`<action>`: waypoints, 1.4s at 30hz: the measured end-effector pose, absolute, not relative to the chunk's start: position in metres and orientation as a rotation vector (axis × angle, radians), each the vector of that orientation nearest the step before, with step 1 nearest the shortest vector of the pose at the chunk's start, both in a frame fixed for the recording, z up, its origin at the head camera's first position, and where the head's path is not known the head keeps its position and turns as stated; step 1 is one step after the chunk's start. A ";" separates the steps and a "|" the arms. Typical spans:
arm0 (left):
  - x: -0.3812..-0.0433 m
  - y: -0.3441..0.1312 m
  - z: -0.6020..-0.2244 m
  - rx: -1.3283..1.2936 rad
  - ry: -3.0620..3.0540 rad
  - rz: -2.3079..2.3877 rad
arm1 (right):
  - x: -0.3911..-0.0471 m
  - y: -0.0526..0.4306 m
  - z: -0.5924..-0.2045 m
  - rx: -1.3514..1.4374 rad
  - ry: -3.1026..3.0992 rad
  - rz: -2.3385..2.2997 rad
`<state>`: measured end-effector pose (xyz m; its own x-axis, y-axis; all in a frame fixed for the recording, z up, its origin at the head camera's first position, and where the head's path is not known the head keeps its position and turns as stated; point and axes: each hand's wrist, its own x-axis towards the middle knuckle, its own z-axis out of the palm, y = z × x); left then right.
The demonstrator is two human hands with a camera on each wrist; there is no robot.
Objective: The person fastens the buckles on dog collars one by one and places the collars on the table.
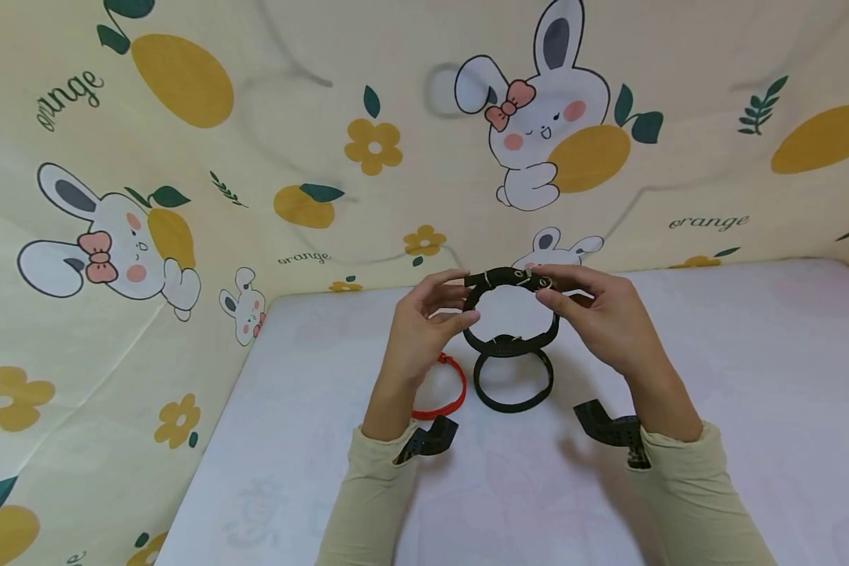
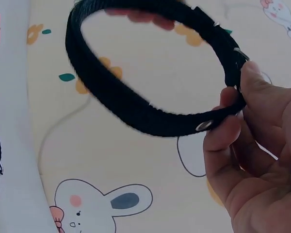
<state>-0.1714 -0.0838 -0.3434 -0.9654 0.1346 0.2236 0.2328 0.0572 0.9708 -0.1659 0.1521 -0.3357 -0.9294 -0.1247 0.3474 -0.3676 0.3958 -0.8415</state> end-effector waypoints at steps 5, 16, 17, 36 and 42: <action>-0.170 -0.083 -0.343 -0.456 -2.177 -2.053 | -0.168 0.157 -0.334 0.384 -2.432 1.593; -0.174 -0.085 -0.345 -0.304 -2.116 -2.139 | -0.165 0.171 -0.331 0.618 -2.565 1.533; -0.175 -0.086 -0.345 -0.297 -2.105 -2.161 | -0.165 0.174 -0.331 0.665 -2.601 1.487; -0.173 -0.088 -0.343 -0.236 -2.092 -2.298 | -0.170 0.174 -0.339 1.003 -2.531 1.266; -0.174 -0.089 -0.344 -0.256 -2.124 -2.295 | -0.169 0.174 -0.340 0.970 -2.555 1.264</action>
<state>-0.1740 -0.0890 -0.3435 -0.9867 0.1080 0.1217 0.1130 -0.0834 0.9901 -0.1686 0.1743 -0.3399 -0.7849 -0.4895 0.3800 -0.5991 0.4426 -0.6672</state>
